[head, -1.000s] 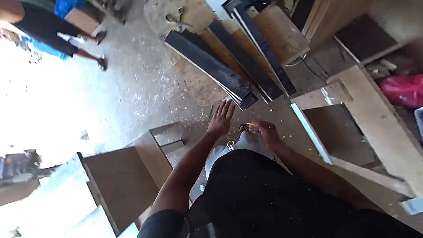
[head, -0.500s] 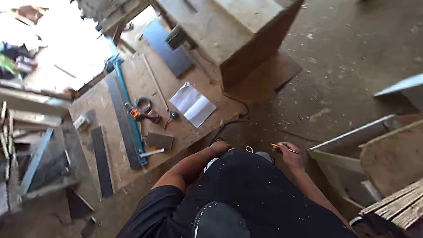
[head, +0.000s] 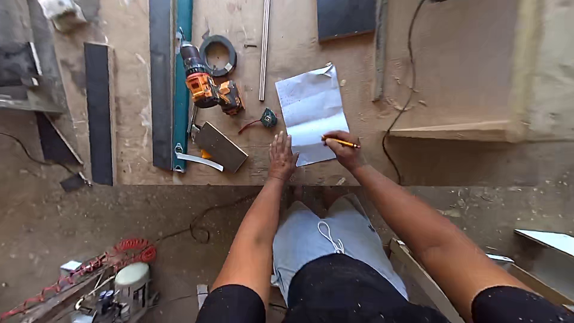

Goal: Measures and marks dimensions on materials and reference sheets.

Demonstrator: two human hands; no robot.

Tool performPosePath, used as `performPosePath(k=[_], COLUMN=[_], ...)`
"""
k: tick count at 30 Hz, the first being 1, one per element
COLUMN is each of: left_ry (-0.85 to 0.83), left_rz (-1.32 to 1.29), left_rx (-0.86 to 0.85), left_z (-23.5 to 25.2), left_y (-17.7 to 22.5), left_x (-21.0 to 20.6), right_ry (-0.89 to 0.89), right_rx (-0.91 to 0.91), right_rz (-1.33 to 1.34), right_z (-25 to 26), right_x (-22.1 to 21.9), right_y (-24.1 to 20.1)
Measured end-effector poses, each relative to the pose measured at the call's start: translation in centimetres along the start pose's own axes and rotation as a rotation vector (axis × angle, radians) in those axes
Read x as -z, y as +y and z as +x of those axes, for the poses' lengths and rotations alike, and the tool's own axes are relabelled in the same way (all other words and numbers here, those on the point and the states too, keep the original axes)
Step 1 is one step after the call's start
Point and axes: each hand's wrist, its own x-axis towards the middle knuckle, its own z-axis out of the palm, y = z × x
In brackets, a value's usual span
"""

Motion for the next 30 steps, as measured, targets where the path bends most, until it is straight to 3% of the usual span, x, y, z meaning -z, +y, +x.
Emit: performPosePath(k=[5,9,21,30], left_ry=[0.163,0.182,0.180,0.187], left_rz=[0.079,0.077,0.116,0.130], left_rx=[-0.078,-0.071,-0.068,-0.073], left_z=[1.8,1.5,1.4,1.3], left_y=[-2.0,-2.1,-2.1,-2.0], left_x=[-4.6,-5.0,-5.1,-5.2], right_ry=[0.028,0.034,0.081,0.084], right_rx=[0.297,0.358,0.417,0.457], right_rz=[-0.066,-0.055,-0.198,-0.103], right_z=[11.2,14.2,14.2,13.9], right_x=[-4.6,-6.7,-7.9,-7.8], right_y=[3.8,6.2,6.8,7.6])
